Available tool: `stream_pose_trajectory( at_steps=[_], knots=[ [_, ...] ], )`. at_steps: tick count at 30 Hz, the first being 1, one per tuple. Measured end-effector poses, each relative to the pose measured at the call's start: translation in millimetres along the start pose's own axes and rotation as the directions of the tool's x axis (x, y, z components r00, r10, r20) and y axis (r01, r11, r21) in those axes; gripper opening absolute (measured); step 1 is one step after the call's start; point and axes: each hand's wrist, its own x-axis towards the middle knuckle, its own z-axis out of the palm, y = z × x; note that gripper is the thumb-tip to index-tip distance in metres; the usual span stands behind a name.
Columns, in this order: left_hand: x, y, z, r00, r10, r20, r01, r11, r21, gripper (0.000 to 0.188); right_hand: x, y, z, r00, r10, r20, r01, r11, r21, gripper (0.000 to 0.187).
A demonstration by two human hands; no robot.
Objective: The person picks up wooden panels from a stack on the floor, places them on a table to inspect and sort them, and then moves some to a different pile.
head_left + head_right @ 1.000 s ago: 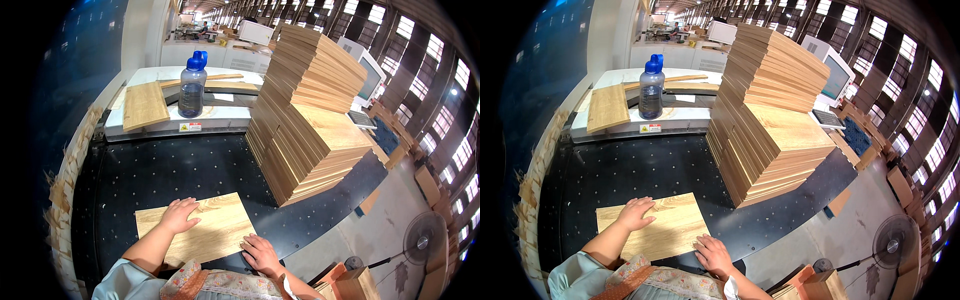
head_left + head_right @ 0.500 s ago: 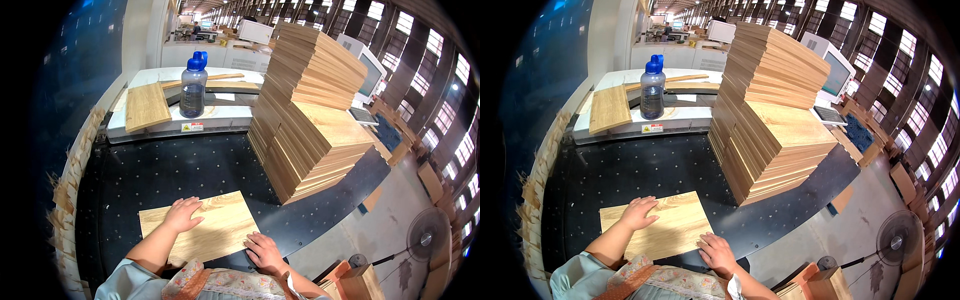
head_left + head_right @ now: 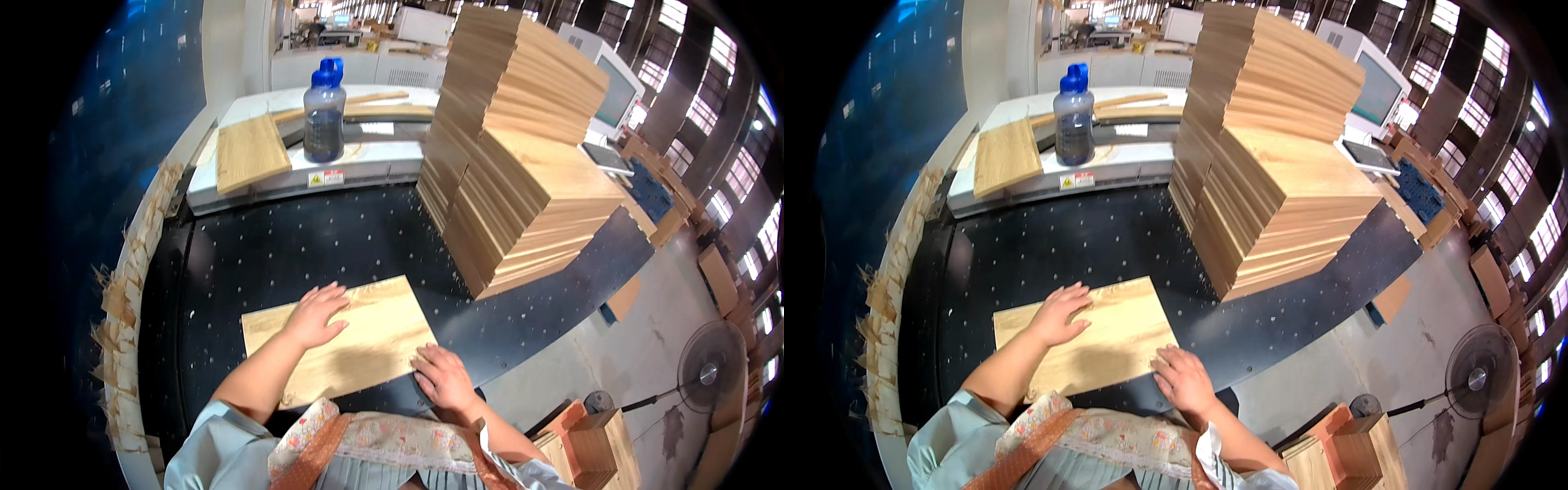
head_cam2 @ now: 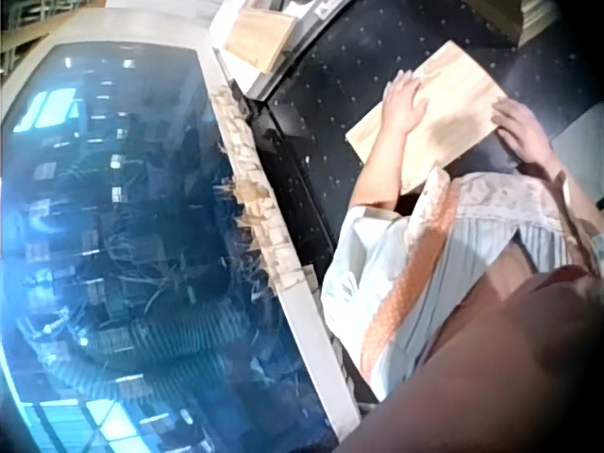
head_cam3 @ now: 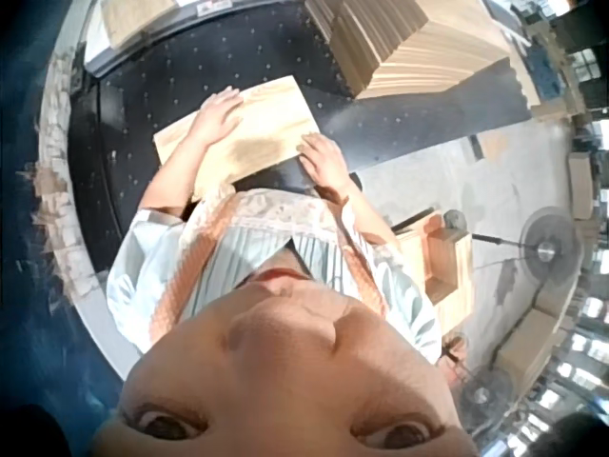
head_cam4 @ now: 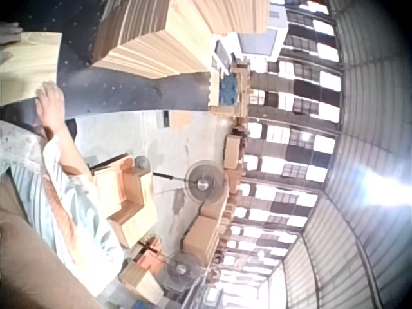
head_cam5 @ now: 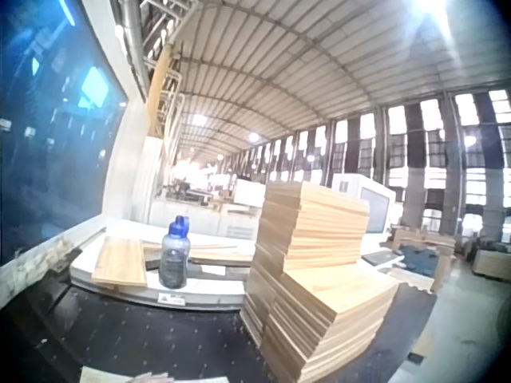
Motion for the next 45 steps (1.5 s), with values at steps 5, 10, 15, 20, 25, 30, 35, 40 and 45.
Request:
stream_pose_trajectory(
  at_steps=[5,10,15,20,25,30,35,40,45],
  knots=[
    [25.5,103.5,-73.6,0.801,0.597,0.05,-0.533,0.748,-0.394,0.069,-0.1,4.6,2.9,1.0,0.0,0.009,0.0,1.0,0.011,0.033],
    [13.2,211.6,-141.0,0.648,0.706,-0.284,-0.759,0.573,-0.309,0.046,-4.3,-9.8,-14.4,0.993,0.105,0.057,-0.111,0.988,0.111,0.033],
    [-2.8,249.0,-141.5,0.673,0.697,-0.246,-0.739,0.627,-0.246,0.044,5.9,-9.2,-8.7,0.999,0.019,-0.033,-0.018,0.999,0.034,0.031],
    [-8.0,248.3,-138.4,0.711,0.684,-0.164,-0.697,0.652,-0.299,0.042,4.8,-4.2,-6.9,1.0,0.014,-0.013,-0.014,1.0,0.017,0.029],
    [-10.7,246.4,-140.5,0.724,0.677,-0.133,-0.679,0.665,-0.311,0.04,4.1,-4.6,-7.9,0.999,0.035,-0.009,-0.035,0.999,0.021,0.029],
    [-12.4,239.7,-140.5,0.742,0.661,-0.108,-0.656,0.685,-0.315,0.037,5.5,-6.2,-8.6,0.999,0.046,-0.008,-0.045,0.999,0.03,0.029],
    [-15.2,232.5,-142.2,0.756,0.649,-0.084,-0.637,0.701,-0.319,0.035,7.6,-7.6,-10.7,0.999,0.044,-0.001,-0.044,0.999,0.02,0.03],
    [-15.7,231.3,-138.4,0.759,0.648,-0.06,-0.628,0.705,-0.33,0.033,1.7,0.7,3.4,0.999,0.033,0.016,-0.032,0.999,-0.008,0.031],
    [-13.7,232.0,-134.9,0.754,0.656,-0.039,-0.625,0.697,-0.352,0.031,-0.1,1.3,2.3,0.998,0.042,0.042,-0.042,0.999,-0.006,0.032]
  ],
)
